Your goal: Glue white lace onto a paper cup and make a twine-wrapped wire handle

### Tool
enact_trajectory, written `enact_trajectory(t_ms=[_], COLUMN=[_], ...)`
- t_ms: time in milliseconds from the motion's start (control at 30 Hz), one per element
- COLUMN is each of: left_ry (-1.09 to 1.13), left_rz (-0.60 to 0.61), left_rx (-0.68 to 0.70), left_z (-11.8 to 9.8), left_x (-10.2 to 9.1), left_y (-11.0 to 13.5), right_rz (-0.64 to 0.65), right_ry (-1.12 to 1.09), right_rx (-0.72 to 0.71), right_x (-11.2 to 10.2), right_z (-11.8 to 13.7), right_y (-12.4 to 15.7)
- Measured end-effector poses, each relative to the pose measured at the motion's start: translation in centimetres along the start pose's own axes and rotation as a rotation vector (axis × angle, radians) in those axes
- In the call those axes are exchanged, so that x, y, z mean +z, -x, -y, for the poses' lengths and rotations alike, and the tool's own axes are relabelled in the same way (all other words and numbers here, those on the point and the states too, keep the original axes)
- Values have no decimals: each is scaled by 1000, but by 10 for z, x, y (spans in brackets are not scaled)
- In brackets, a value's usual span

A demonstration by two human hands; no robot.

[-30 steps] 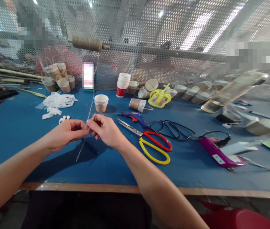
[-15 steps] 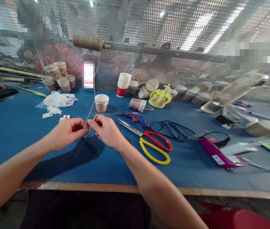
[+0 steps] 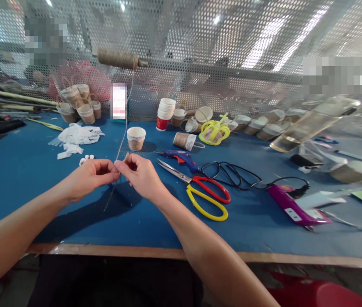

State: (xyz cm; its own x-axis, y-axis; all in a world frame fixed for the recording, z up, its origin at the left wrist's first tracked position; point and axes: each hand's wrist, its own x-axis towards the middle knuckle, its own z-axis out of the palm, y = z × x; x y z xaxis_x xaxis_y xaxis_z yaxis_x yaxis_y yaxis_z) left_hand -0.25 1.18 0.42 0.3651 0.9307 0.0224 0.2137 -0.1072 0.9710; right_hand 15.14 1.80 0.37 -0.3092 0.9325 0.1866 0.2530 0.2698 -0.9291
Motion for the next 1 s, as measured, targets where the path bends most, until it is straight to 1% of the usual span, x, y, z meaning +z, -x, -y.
enact_trajectory(t_ms=[67,133,200,267,367,467,567,700,800,900,1000], left_ry=[51,79,73,39,-40,-102,-109,-93,-67,21,136], left_rz=[9,26,47,49,21,4,5,-2,-22,-10,37], left_rx=[-49,-82,-85,-52,15,47,60,41,39,-7,-127], left_z=[-4,-7,-9,-9,-6,-4,-2,0,2,0,-5], left_x=[-1,-2,-4,-5,-5,-5,-3,0,2,1,-1], left_y=[1,1,1,1,0,1,1,1,0,0,1], right_rz=[71,97,79,51,22,6,-4,-42,-58,10,138], right_ry=[-88,-118,-109,-95,-64,-21,26,73,69,-78,-237], right_rx=[6,20,27,29,39,45,43,29,43,60,48], right_x=[-1,-3,-3,-3,-3,-3,-3,-1,0,0,-3], right_z=[1,2,2,1,-2,-3,-1,1,0,-1,-1], right_y=[0,0,0,-1,-2,-3,-3,-2,-1,-1,-2])
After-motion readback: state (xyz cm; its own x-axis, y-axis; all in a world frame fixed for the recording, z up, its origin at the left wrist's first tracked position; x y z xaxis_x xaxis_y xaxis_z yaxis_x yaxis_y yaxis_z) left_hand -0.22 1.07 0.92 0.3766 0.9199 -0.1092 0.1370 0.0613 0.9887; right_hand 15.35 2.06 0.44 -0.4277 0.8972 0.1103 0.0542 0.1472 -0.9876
